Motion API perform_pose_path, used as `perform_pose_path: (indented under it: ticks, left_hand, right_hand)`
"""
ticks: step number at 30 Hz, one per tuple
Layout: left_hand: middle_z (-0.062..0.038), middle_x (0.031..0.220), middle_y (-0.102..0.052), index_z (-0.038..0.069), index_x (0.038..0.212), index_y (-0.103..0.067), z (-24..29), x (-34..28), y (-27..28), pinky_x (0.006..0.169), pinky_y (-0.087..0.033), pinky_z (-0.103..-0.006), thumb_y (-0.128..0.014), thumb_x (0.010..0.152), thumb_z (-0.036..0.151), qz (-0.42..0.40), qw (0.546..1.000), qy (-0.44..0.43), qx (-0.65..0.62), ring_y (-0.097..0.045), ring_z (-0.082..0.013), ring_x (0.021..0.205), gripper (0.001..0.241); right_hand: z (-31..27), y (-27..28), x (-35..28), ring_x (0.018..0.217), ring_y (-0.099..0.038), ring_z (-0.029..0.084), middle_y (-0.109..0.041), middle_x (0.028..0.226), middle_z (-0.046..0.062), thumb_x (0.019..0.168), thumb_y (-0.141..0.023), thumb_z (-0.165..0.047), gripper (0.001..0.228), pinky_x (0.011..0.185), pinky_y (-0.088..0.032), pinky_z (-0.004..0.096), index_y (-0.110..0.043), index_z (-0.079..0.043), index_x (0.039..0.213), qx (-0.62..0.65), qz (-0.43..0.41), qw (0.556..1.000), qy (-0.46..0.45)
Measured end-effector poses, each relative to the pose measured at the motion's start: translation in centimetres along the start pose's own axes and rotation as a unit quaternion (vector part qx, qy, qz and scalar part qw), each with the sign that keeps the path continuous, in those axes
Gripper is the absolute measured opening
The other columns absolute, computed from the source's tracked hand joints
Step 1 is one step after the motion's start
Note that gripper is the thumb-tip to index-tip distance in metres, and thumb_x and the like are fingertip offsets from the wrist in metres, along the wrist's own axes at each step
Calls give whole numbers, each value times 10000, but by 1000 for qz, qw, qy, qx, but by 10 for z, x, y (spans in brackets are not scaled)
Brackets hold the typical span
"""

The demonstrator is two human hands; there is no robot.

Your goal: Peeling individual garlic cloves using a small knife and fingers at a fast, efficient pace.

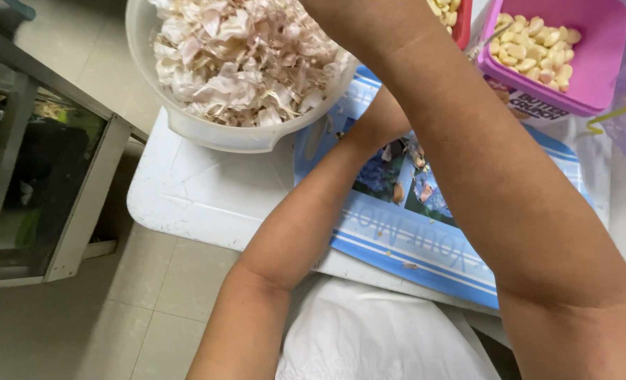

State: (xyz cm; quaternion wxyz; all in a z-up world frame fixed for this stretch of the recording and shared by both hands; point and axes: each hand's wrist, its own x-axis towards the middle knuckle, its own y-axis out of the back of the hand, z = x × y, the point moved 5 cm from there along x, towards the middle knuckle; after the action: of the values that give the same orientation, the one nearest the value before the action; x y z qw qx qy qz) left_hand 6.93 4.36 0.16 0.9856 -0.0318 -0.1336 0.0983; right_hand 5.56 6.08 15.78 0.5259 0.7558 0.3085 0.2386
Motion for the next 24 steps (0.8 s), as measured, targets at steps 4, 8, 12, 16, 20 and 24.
perform_pose_path:
  ticks: [4,8,12,16,20,24]
  left_hand:
    - [-26,779,-644,85,1146,-624,-5,-2,-11,641,-486,-297,-544,1048,209,11,999,7,-52,-611,-141,703,178]
    - [-23,811,-635,77,1228,-633,-9,-1,-17,650,-493,-275,-545,1069,209,23,996,12,-91,-604,-134,727,225]
    - [-30,790,-642,53,1377,-606,-23,8,-11,690,-508,-258,-559,1079,237,73,988,3,-132,-613,-111,734,353]
    - [3,758,-617,79,1434,-592,-12,2,-8,737,-530,-242,-574,1087,305,83,992,-26,-86,-606,-73,726,415]
    - [33,760,-583,136,1208,-648,18,-9,-15,748,-492,-255,-542,1095,300,54,994,-87,-27,-588,-69,721,225]
    - [36,826,-589,115,1391,-613,32,-20,-19,760,-513,-289,-523,1112,299,-1,999,-35,20,-626,-86,778,346]
  right_hand:
    - [10,-3,-16,595,-391,201,-392,618,25,1116,-784,-641,725,562,-249,451,-501,-104,719,-68,-87,993,-51]
    - [47,6,-79,554,-351,149,-402,566,32,1151,-795,-211,189,559,-249,375,-691,-79,1065,65,125,987,79]
    - [100,-25,-126,950,-651,228,-662,1064,147,1159,-659,19,26,866,-584,311,-653,24,1134,251,307,917,49]
    - [161,-114,-128,989,-607,375,-697,1040,204,1038,-604,-143,263,896,-452,482,-709,8,1227,114,138,984,-14]
    - [156,-131,-126,819,-634,416,-597,1011,204,999,-652,-208,206,740,-487,528,-737,-31,939,107,84,988,-72]
    - [151,-121,-140,855,-641,384,-614,985,141,908,-672,-85,125,741,-508,496,-769,-98,987,130,82,987,-41]
